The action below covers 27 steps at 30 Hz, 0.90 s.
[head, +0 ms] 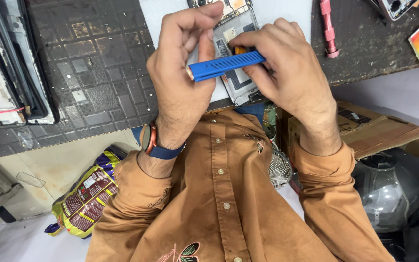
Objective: The person removes a battery from a disassembled smartphone, peels off its adhesive backing, and uses a screwdriver and a blue plastic pry tool to detach internal components and separate the screen assembly from the chassis. The person handles the battery, screwdriver, pry tool, and phone parts throughout the process.
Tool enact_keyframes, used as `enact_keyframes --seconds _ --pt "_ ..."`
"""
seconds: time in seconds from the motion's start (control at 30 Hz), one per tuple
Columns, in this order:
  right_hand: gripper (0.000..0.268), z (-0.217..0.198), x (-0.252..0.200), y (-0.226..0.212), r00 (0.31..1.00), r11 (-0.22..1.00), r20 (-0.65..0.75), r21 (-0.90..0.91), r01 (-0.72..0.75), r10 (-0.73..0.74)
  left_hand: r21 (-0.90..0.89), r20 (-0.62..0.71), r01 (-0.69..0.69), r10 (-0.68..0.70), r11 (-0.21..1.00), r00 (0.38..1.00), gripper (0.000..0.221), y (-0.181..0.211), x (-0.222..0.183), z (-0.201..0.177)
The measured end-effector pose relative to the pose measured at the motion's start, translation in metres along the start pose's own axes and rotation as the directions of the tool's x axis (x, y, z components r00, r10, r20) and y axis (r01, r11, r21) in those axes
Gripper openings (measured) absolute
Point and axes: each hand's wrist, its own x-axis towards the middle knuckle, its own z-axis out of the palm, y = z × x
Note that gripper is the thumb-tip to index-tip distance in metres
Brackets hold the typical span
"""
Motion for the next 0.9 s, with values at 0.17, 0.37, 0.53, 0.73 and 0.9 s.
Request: enact_keyframes --seconds 0.17,0.37,0.53,0.73,0.9 --pt "0.008 0.011 -0.001 0.010 0.999 0.999 -0.049 0.050 -0.008 0.010 0.154 -0.024 -0.033 0.037 0.987 0.999 0.015 0.002 0.001 0.006" --pt "0.002 0.014 -0.007 0.020 0.999 0.989 -0.051 0.150 0.008 0.000 0.257 -0.015 -0.064 0.070 0.964 0.997 0.015 0.007 0.002 0.008" --pt "0.005 0.013 -0.008 0.028 0.997 0.986 -0.021 0.147 0.073 -0.071 0.338 -0.031 -0.081 0.097 0.938 0.995 0.016 0.013 0.002 0.010" --pt "0.035 0.010 -0.005 0.003 0.989 0.991 -0.133 0.124 -0.041 0.058 0.365 -0.037 -0.099 0.120 0.926 0.992 0.017 0.016 0.004 0.006" --pt "0.093 0.023 -0.013 -0.038 0.941 0.924 -0.306 -0.297 -0.242 0.148 0.309 -0.124 -0.027 0.068 0.951 0.990 0.017 0.014 0.000 0.002"
